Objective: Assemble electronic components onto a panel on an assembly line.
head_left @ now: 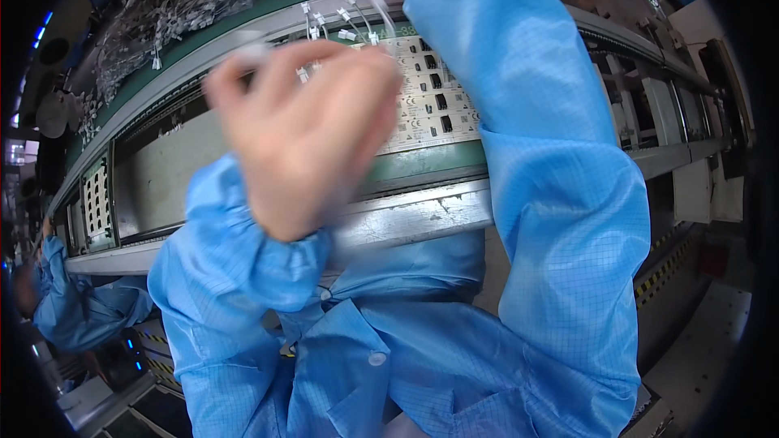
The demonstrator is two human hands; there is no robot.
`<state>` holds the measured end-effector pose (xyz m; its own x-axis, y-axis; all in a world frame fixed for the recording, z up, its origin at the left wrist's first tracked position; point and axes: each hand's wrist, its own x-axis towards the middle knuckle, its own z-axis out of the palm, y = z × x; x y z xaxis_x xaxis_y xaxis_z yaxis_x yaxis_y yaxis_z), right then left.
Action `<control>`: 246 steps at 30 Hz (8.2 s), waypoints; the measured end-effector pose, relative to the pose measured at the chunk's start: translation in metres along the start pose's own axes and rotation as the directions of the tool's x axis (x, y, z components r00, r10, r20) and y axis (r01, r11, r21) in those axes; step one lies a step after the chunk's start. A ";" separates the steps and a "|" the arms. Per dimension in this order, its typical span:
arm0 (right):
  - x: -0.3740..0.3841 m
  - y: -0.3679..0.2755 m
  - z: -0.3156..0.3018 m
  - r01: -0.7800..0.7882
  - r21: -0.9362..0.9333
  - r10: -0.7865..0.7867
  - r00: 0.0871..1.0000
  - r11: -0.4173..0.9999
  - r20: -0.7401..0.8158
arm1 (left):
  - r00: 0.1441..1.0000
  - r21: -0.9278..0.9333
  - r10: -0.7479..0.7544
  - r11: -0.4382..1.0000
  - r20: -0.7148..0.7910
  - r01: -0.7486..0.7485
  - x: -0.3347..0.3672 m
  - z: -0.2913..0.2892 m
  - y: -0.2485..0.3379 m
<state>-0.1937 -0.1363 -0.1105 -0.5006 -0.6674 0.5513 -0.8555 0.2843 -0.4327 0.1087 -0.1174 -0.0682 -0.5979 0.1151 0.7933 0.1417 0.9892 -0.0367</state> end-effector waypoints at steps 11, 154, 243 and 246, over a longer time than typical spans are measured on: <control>-0.015 -0.018 -0.072 -0.042 0.500 0.129 0.982 0.865 -0.141 | 0.932 0.029 -0.098 0.995 0.350 0.094 -0.033 0.013 0.023; -0.152 0.018 -0.157 0.137 0.026 -0.128 0.968 0.990 -0.215 | 0.899 -0.028 0.065 0.998 0.434 -0.059 0.005 0.051 0.073; -0.130 0.055 -0.162 -0.075 -0.068 0.093 0.944 0.995 0.315 | 0.890 -0.109 -0.328 0.919 0.318 0.378 0.049 0.147 0.028; -0.133 0.024 -0.156 -0.069 0.018 0.059 0.938 0.997 0.341 | 0.860 -0.222 -0.406 0.848 0.309 0.481 0.046 0.149 0.022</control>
<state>-0.1685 0.0665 -0.0829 -0.4753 -0.8439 0.2488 -0.8164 0.3176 -0.4823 -0.0332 -0.0770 -0.1231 -0.8156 -0.2751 0.5090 0.0082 0.8742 0.4855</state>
